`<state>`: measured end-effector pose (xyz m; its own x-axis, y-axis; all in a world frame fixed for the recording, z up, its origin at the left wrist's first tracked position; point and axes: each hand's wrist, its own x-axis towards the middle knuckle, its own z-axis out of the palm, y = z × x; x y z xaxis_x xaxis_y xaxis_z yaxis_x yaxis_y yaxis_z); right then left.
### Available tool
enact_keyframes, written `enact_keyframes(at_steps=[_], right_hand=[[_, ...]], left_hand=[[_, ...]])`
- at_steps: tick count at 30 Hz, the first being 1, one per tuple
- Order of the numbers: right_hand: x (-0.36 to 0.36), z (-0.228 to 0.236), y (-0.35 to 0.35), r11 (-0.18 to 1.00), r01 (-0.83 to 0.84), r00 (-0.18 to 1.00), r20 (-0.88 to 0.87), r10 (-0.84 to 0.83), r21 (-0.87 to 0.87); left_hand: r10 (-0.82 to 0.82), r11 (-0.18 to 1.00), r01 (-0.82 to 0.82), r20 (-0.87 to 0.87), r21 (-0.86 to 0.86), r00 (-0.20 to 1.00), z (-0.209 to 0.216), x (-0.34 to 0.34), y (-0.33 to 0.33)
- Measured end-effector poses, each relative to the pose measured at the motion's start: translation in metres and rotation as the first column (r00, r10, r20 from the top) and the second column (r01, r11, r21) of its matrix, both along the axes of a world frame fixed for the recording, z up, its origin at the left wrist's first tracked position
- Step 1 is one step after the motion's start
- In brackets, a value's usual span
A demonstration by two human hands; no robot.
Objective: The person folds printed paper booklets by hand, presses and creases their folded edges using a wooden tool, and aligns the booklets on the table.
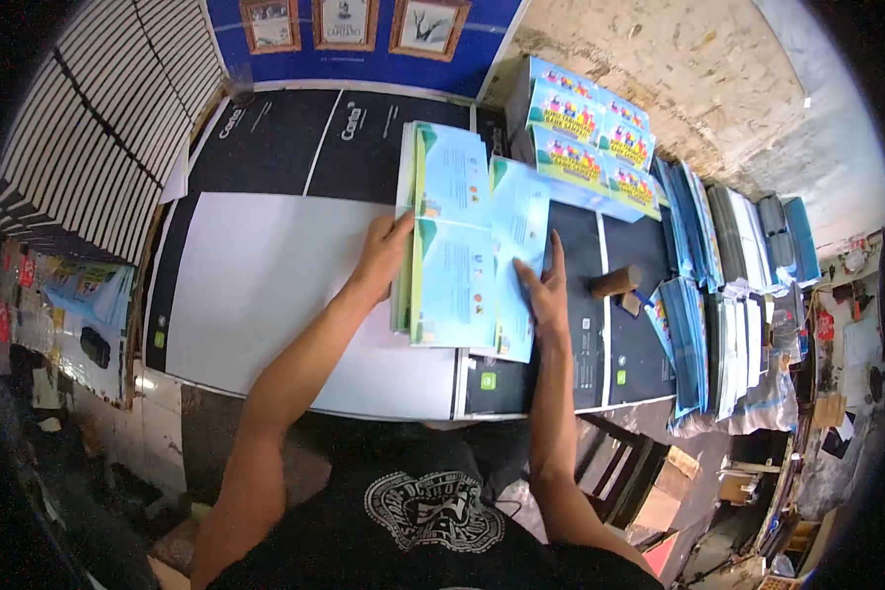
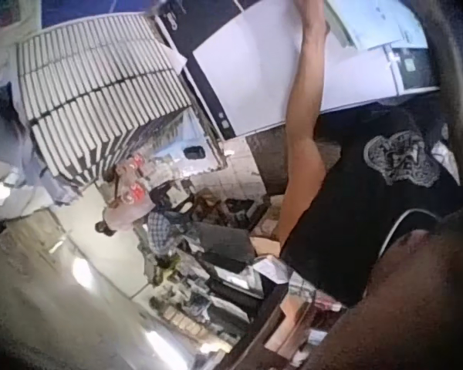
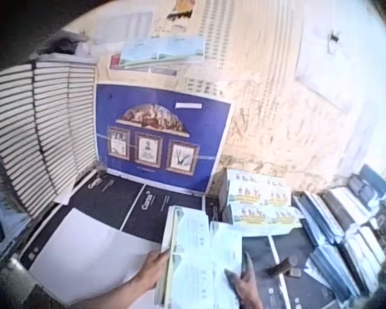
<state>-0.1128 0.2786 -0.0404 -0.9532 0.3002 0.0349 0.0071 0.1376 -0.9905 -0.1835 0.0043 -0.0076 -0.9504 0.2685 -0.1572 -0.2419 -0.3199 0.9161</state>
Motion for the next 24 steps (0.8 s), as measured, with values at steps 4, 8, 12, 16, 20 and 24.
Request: enact_keyframes(at_steps=[4,8,12,16,20,24], right_hand=[[0.004,0.004,0.010,0.967,-0.020,0.997,-0.073,0.040,0.255],[0.008,0.023,-0.009,0.953,-0.070,0.996,0.075,0.051,0.295],[0.006,0.024,-0.009,0.955,-0.081,0.993,0.101,0.054,0.286],[0.006,0.023,-0.019,0.981,-0.092,0.986,0.119,0.113,-0.168],[0.011,0.023,-0.041,0.961,-0.270,0.932,0.237,0.276,-0.059],[0.017,0.038,-0.055,0.977,-0.122,0.933,0.315,0.172,-0.172]], left_hand=[[-0.006,0.997,0.012,-0.086,0.072,0.996,0.003,0.000,0.002],[-0.078,0.997,0.075,-0.114,-0.032,0.990,0.013,0.009,-0.002],[-0.122,0.989,0.110,-0.112,-0.102,0.986,0.018,0.012,0.004],[-0.127,0.991,0.121,-0.092,-0.064,0.988,0.017,0.006,-0.001],[-0.092,0.978,0.061,-0.149,-0.200,0.985,0.009,0.020,0.013],[-0.122,0.975,0.097,-0.113,-0.200,0.986,0.006,0.028,0.014]])
